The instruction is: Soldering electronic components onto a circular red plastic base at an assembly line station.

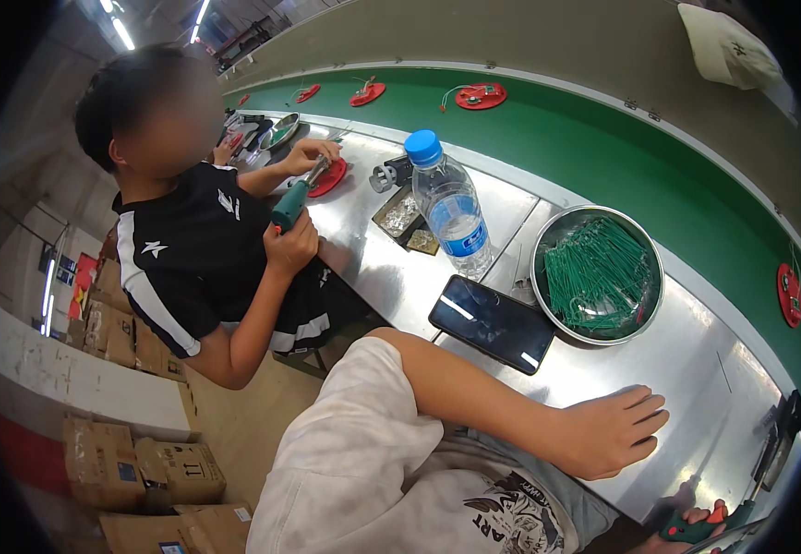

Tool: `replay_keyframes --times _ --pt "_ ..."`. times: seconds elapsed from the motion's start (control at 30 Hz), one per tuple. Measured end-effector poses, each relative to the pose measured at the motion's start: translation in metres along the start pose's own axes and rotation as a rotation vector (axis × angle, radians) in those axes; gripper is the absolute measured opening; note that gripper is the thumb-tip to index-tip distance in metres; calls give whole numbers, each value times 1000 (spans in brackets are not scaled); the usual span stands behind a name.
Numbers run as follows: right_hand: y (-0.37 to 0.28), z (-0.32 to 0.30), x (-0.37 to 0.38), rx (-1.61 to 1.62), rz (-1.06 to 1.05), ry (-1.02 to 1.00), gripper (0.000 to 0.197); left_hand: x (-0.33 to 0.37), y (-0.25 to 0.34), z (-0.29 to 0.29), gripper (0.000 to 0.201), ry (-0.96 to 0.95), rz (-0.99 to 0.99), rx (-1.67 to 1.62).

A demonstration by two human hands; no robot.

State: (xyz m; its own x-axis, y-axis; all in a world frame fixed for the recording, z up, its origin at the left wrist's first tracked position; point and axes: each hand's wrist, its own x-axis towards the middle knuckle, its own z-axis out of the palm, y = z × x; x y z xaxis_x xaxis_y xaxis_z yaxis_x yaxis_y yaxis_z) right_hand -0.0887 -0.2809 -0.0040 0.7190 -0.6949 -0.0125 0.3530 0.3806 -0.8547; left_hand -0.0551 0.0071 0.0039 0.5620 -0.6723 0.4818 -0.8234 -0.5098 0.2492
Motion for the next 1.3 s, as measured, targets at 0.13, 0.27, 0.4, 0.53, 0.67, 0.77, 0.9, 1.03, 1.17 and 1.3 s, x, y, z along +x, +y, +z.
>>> replay_keyframes --times 0.13,0.27,0.4,0.53,0.67,0.77,0.9,1.03,1.17,1.3 --pt "8 2 2 -48 -36 -4 41 -4 2 5 51 31 -6 51" --pt "8 -15 9 -8 5 -59 40 -3 4 2 53 14 5 38" --pt "18 -20 21 589 76 -620 38 0 3 2 54 -5 19 -5" --pt "7 1 6 523 83 -530 37 -2 5 -2 54 -4 -11 34" --pt "13 -11 10 7 32 -35 35 -3 4 -1 54 -13 -17 61" --pt "10 -15 13 -3 29 -153 35 -1 3 1 54 18 7 35" --pt "14 -2 9 229 25 -227 38 -1 6 -2 53 15 -1 67" --pt "-5 2 -5 -220 44 12 47 4 5 1 47 -30 6 11" --pt "2 -26 9 -65 81 -195 44 7 -17 -12 34 142 44 -205" --pt "10 -14 0 -67 40 -316 40 10 -87 -76 21 432 1 340"
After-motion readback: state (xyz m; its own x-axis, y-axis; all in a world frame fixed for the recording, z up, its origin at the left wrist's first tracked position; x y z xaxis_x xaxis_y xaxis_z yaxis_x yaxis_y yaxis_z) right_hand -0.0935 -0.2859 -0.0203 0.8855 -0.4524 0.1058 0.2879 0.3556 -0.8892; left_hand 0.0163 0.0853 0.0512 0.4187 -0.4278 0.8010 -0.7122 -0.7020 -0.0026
